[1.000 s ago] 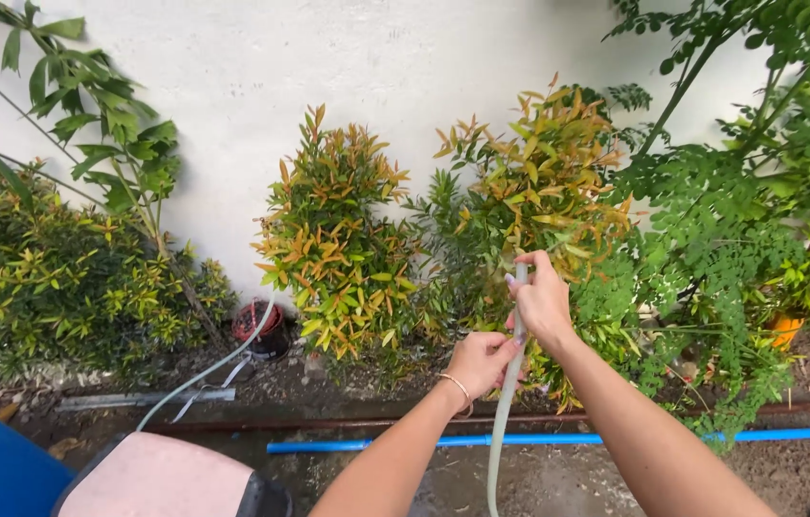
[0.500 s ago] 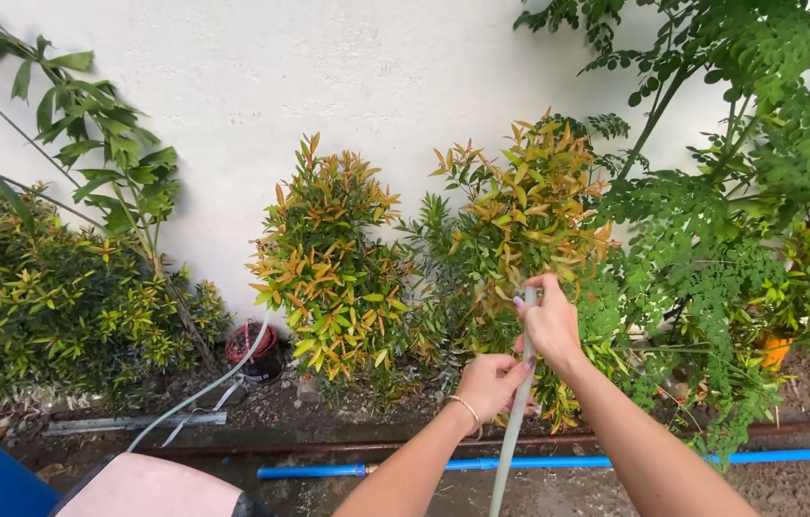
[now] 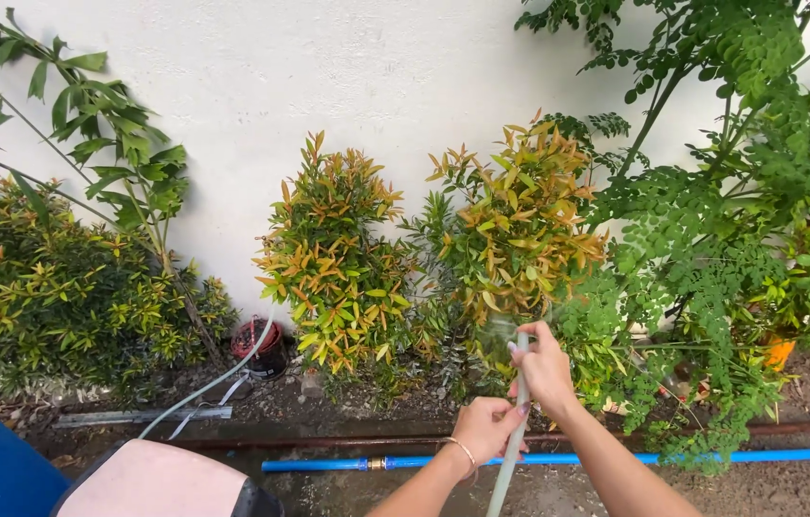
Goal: Watering garden plants using a hose.
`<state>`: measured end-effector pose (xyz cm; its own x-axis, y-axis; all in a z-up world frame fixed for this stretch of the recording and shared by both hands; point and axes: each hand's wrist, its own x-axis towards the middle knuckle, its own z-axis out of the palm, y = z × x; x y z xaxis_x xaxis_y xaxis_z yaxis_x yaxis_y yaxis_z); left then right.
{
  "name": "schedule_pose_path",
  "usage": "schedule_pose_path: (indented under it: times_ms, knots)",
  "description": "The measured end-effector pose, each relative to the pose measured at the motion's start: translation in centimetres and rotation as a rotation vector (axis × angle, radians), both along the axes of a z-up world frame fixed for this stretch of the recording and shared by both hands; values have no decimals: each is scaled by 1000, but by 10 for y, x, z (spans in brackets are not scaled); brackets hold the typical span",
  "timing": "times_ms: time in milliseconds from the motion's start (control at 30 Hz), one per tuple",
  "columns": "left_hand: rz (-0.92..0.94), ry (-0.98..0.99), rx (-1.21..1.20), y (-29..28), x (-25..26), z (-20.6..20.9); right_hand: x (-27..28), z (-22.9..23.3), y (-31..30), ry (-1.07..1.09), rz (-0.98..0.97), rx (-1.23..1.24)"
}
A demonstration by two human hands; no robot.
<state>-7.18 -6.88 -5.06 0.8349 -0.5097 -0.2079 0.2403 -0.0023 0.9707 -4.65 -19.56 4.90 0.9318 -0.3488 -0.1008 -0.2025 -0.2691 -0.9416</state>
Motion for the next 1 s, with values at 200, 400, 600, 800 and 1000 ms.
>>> schedule_pose_path:
  times_ms: [200, 400, 600, 800, 1000]
  knots:
    - [33, -63, 46, 15, -18, 0, -14, -13, 8, -54, 43, 96]
    - [50, -75, 86, 35, -21, -1, -18, -16, 30, -72, 38, 141]
    - [24, -53, 46, 59, -18, -3, -13, -25, 49, -90, 10, 143]
    - [8, -1, 29, 86, -17, -1, -15, -22, 78, -60, -7, 154]
    - [-12, -48, 75, 114, -23, 0, -15, -29, 102, -78, -7, 233]
